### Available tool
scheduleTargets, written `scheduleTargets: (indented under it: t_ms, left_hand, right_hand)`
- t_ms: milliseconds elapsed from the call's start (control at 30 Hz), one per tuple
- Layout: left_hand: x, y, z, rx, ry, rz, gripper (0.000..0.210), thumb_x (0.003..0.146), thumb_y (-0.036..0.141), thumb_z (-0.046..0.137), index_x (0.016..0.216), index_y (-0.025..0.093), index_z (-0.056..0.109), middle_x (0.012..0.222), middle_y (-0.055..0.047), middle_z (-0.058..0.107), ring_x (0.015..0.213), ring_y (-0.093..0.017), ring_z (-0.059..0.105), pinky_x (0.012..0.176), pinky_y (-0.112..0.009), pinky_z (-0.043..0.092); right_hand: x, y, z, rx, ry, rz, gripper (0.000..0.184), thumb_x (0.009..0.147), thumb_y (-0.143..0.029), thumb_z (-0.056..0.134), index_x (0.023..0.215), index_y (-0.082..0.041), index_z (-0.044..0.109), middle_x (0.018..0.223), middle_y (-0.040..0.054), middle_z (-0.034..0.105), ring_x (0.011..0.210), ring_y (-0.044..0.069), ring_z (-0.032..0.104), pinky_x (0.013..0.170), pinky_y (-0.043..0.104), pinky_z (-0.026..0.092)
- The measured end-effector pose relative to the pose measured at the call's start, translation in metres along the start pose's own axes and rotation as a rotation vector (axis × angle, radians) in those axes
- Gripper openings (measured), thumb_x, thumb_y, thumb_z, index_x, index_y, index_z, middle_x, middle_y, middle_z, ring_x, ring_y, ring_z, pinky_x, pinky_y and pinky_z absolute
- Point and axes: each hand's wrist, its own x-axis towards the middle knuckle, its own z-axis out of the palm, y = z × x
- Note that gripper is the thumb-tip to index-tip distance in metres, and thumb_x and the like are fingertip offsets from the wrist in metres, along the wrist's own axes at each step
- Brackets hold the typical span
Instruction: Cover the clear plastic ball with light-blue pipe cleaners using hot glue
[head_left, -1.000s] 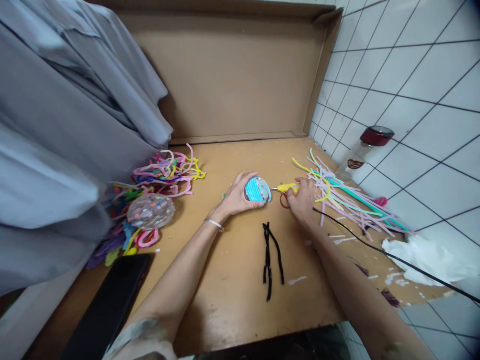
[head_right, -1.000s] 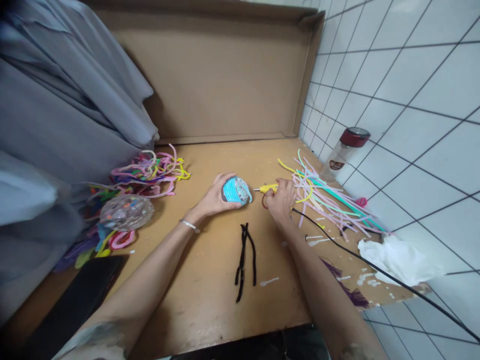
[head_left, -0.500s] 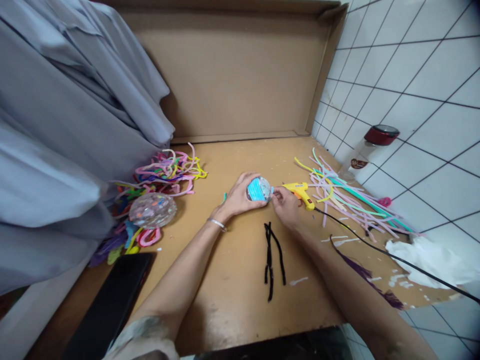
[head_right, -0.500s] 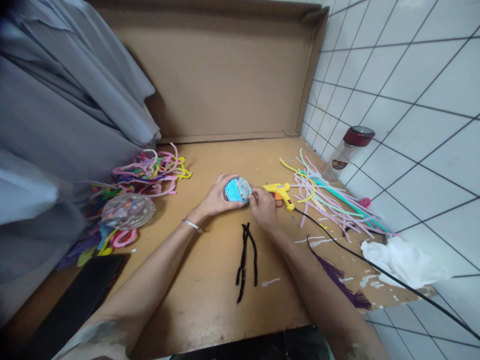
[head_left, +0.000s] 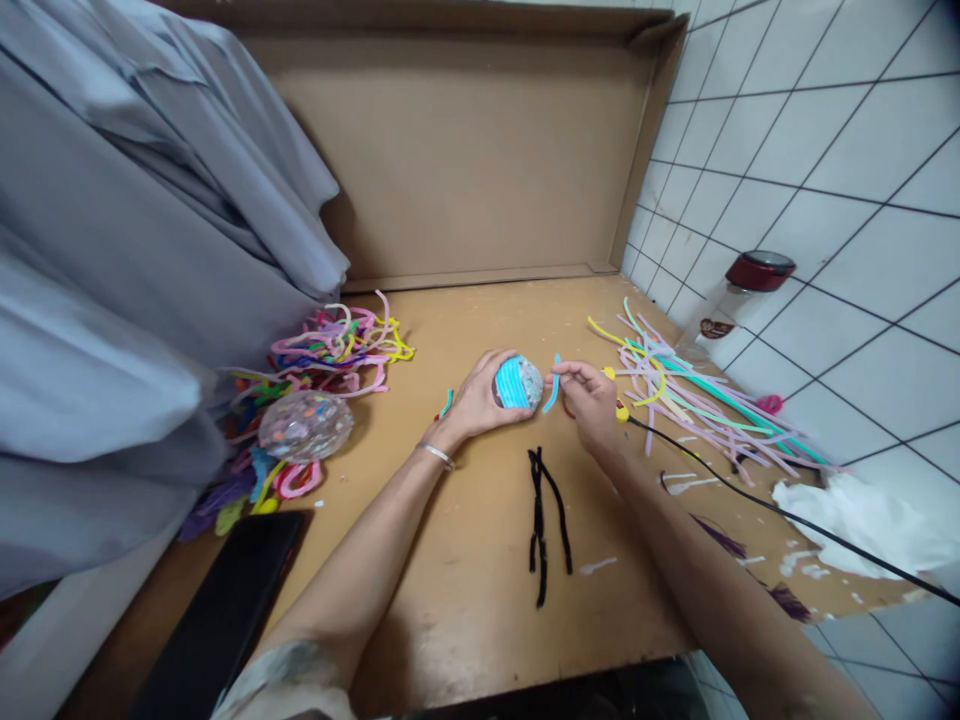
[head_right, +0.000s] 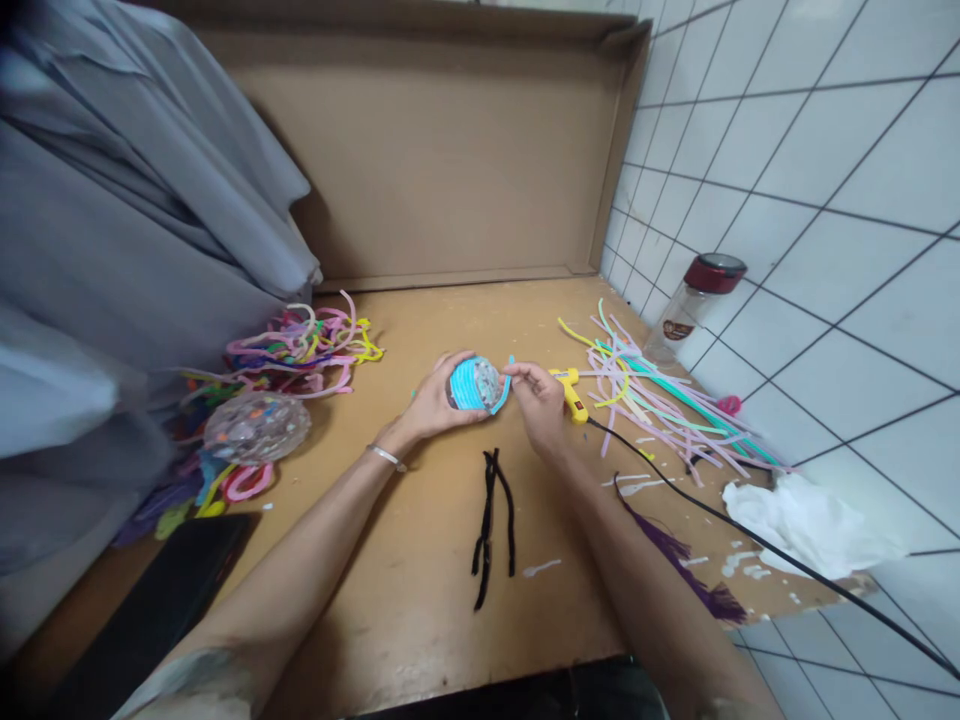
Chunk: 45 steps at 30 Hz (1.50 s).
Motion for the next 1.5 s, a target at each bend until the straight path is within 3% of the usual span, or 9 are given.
scheduleTargets:
  t_ms: [167,367,533,667,767,933,1133,1333,1500]
  left_hand:
    - [0.002,-0.003,-0.002,-0.011,-0.013,0.017,0.076,0.065,0.041,0.083,0.132,0.021,0.051,0.136,-0.014,0.055,0.129,-0.033,0.054,0.110,-0.052,0.045]
    - [0.002,0.001,-0.003,-0.034,0.022,-0.038,0.067,0.066,0.033,0.081,0.126,0.021,0.054,0.129,-0.011,0.061,0.120,-0.029,0.061,0.105,-0.047,0.050]
    - [0.000,0.004,-0.002,0.020,0.087,0.007,0.064,0.065,0.034,0.082,0.122,0.020,0.056,0.123,-0.010,0.064,0.115,-0.028,0.063,0.102,-0.044,0.052]
    - [-0.002,0.000,0.003,0.073,0.118,0.046,0.070,0.067,0.036,0.082,0.128,0.021,0.052,0.130,-0.011,0.059,0.121,-0.029,0.059,0.106,-0.046,0.049]
    - [-0.004,-0.004,0.006,0.085,0.109,0.043,0.083,0.067,0.043,0.083,0.138,0.021,0.046,0.135,-0.013,0.056,0.125,-0.031,0.056,0.107,-0.048,0.047]
    - [-0.006,-0.003,0.006,0.084,0.078,0.066,0.080,0.073,0.048,0.078,0.141,0.021,0.044,0.139,-0.014,0.053,0.131,-0.033,0.052,0.111,-0.052,0.043]
    - [-0.009,0.004,0.006,0.042,0.097,0.044,0.065,0.078,0.037,0.071,0.137,0.022,0.050,0.144,-0.015,0.052,0.135,-0.032,0.050,0.114,-0.053,0.041]
    - [-0.009,0.005,0.009,-0.023,0.127,0.071,0.061,0.075,0.044,0.077,0.129,0.022,0.057,0.138,-0.015,0.057,0.131,-0.031,0.055,0.111,-0.052,0.044]
    - [-0.010,0.004,0.013,-0.005,0.164,0.064,0.065,0.074,0.045,0.079,0.130,0.022,0.055,0.135,-0.014,0.059,0.129,-0.031,0.055,0.110,-0.053,0.045]
  right_hand:
    - [-0.001,-0.003,0.004,0.006,-0.047,-0.006,0.022,0.068,-0.032,0.070,0.085,-0.022,0.062,0.082,0.0009,0.070,0.079,0.015,0.066,0.079,0.031,0.054]
    - [0.007,-0.005,-0.013,-0.252,-0.208,0.099,0.003,0.068,-0.023,0.056,0.069,-0.020,0.057,0.059,-0.0052,0.055,0.054,0.010,0.050,0.054,0.022,0.040]
    - [0.004,-0.003,-0.018,-0.708,-0.577,0.081,0.015,0.066,-0.009,0.050,0.061,-0.018,0.061,0.056,-0.0033,0.057,0.055,0.010,0.049,0.054,0.022,0.033]
    - [0.000,-0.010,-0.016,-0.855,-0.863,0.090,0.027,0.074,-0.010,0.054,0.080,-0.020,0.078,0.073,0.0002,0.072,0.062,0.012,0.057,0.062,0.023,0.040]
    - [0.004,-0.023,-0.021,-0.918,-0.688,0.075,0.028,0.085,-0.023,0.054,0.099,-0.021,0.078,0.076,0.0009,0.074,0.064,0.014,0.060,0.063,0.024,0.041]
    - [0.014,-0.033,-0.035,-1.403,-0.049,0.147,0.043,0.096,-0.040,0.044,0.111,-0.010,0.070,0.104,0.0174,0.072,0.095,0.028,0.067,0.078,0.033,0.046]
    - [0.016,-0.010,-0.043,-1.606,-0.087,0.362,0.069,0.088,-0.060,0.055,0.123,-0.001,0.060,0.120,0.0279,0.066,0.109,0.034,0.066,0.084,0.038,0.049]
    - [0.021,-0.003,-0.051,-1.439,0.004,0.407,0.052,0.083,-0.056,0.060,0.105,-0.010,0.070,0.101,0.0220,0.073,0.094,0.032,0.071,0.073,0.035,0.051]
    - [0.021,-0.010,-0.050,-1.336,0.177,0.323,0.054,0.080,-0.050,0.061,0.116,-0.010,0.065,0.101,0.0208,0.073,0.096,0.033,0.069,0.076,0.037,0.050]
